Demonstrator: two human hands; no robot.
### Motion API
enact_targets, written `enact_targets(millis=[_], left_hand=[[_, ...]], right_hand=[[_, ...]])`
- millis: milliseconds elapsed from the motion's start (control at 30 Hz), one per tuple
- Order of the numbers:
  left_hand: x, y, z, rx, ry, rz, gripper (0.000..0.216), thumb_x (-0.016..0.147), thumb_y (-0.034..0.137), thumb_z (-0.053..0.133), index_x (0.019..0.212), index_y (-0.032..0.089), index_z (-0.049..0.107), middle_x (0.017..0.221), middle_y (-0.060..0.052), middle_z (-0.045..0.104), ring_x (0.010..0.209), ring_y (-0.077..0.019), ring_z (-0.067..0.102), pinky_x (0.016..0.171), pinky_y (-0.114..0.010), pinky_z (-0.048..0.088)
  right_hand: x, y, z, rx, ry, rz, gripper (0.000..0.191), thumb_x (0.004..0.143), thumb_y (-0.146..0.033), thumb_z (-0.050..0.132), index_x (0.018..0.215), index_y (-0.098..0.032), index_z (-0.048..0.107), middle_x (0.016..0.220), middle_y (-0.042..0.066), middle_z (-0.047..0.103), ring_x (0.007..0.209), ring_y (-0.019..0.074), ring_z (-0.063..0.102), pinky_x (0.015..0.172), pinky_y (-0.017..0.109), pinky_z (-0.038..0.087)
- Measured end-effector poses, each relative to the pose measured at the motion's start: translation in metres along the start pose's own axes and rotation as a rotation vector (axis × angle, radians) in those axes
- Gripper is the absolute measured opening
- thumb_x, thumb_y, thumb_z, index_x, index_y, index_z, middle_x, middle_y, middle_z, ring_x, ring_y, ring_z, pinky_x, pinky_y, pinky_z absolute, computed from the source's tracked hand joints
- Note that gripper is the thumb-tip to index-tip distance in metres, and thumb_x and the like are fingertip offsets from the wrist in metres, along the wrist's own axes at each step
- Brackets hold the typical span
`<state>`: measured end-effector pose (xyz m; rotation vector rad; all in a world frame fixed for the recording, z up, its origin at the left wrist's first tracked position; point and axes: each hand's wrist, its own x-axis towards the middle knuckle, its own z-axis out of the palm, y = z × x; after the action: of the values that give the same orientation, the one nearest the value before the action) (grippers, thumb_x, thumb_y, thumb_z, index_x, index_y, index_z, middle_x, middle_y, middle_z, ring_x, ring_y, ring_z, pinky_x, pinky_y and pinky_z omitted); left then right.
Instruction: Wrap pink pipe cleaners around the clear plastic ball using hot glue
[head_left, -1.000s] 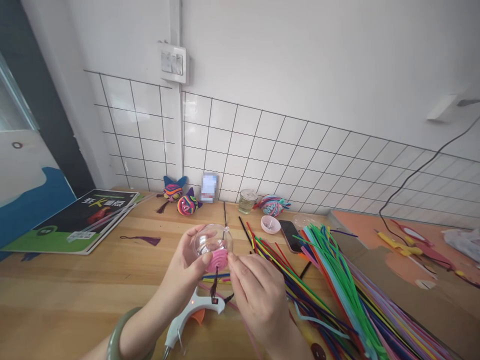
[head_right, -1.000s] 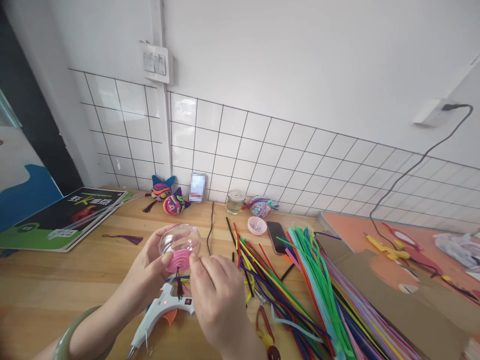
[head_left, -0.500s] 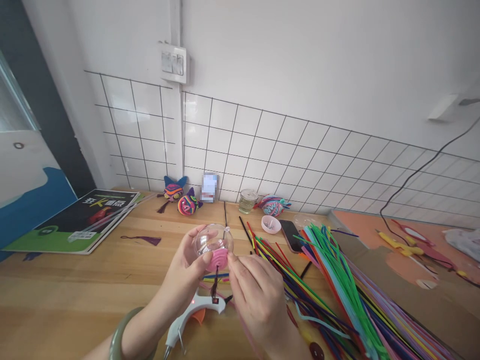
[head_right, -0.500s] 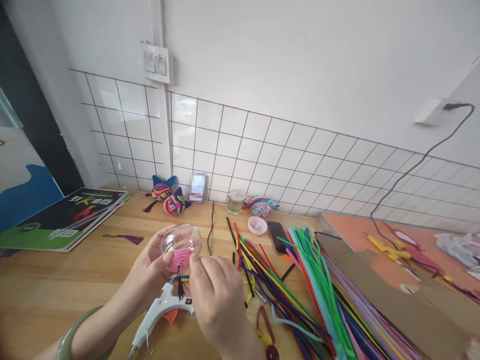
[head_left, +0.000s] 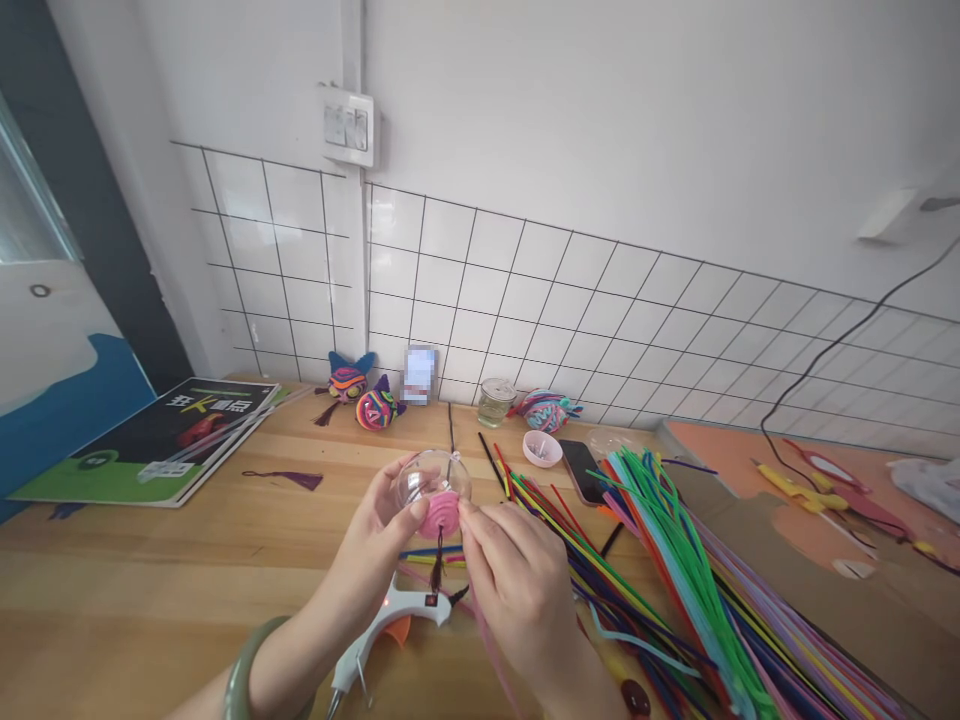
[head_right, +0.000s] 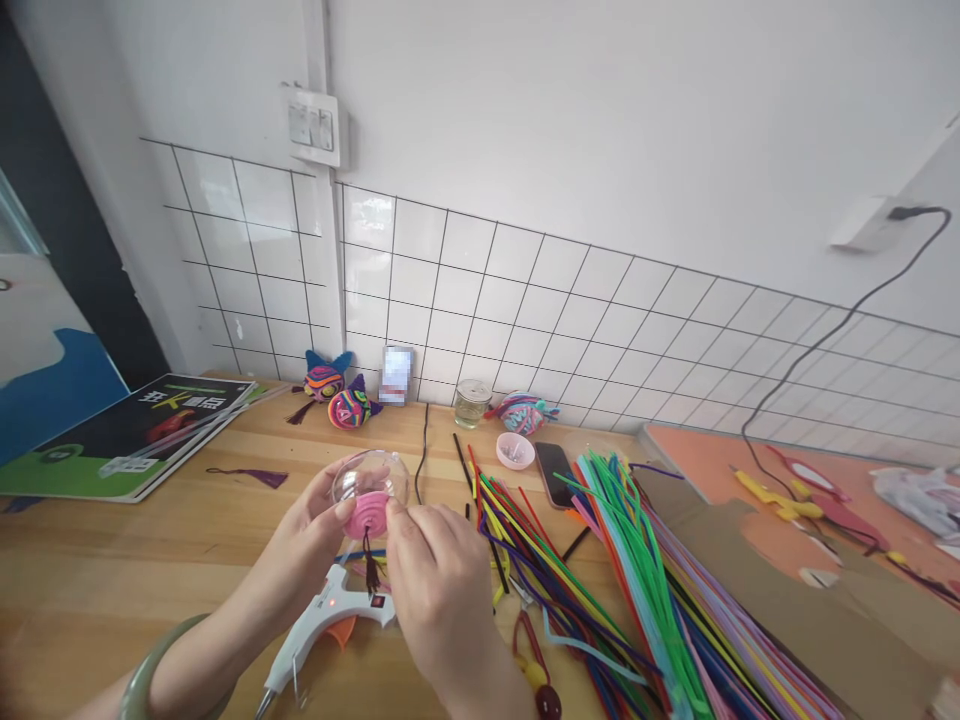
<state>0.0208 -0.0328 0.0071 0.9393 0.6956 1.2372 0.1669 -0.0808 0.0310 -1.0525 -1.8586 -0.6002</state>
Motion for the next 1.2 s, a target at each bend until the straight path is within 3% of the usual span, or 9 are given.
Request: enact_targets(millis=[233,433,600,1200], left_hand=[[0.002,-0.002,0.000,0.009,0.014,-0.063,0.059,0.077,0.042,0.077,0.125,0.019,0.052,0.128,-0.018,0.066,0.118,-0.0325,0.062,0.106,-0.047,0.041],[0.005,-0.004,-0.005,0.044,-0.016,-0.065,0.059,0.078,0.046,0.075,0.125,0.018,0.053,0.136,-0.019,0.060,0.132,-0.0356,0.051,0.110,-0.049,0.037],[0.006,0.000,-0.006,0.025,-0.016,-0.100,0.052,0.080,0.044,0.072,0.123,0.019,0.055,0.134,-0.017,0.062,0.131,-0.0342,0.052,0.111,-0.049,0.036],[0.009,0.008,-0.005,-0.016,-0.087,-0.121,0.050,0.083,0.045,0.071,0.124,0.019,0.058,0.134,-0.014,0.064,0.127,-0.0296,0.057,0.104,-0.039,0.046]], right_hand=[[0.000,0.004,0.002,0.012,-0.031,0.005,0.020,0.096,-0.005,0.051,0.092,-0.009,0.069,0.070,0.008,0.071,0.065,0.0194,0.068,0.063,0.031,0.057],[0.001,0.005,0.003,0.028,-0.046,0.016,0.020,0.096,-0.005,0.051,0.090,-0.009,0.070,0.070,0.008,0.071,0.065,0.0195,0.068,0.064,0.031,0.056],[-0.002,0.008,0.005,0.040,-0.064,0.030,0.020,0.096,-0.006,0.051,0.092,-0.009,0.070,0.072,0.008,0.070,0.068,0.0197,0.068,0.065,0.031,0.056],[-0.004,0.012,0.004,0.055,-0.078,0.046,0.016,0.094,-0.005,0.054,0.098,-0.010,0.068,0.076,0.009,0.072,0.070,0.0210,0.068,0.067,0.033,0.056]])
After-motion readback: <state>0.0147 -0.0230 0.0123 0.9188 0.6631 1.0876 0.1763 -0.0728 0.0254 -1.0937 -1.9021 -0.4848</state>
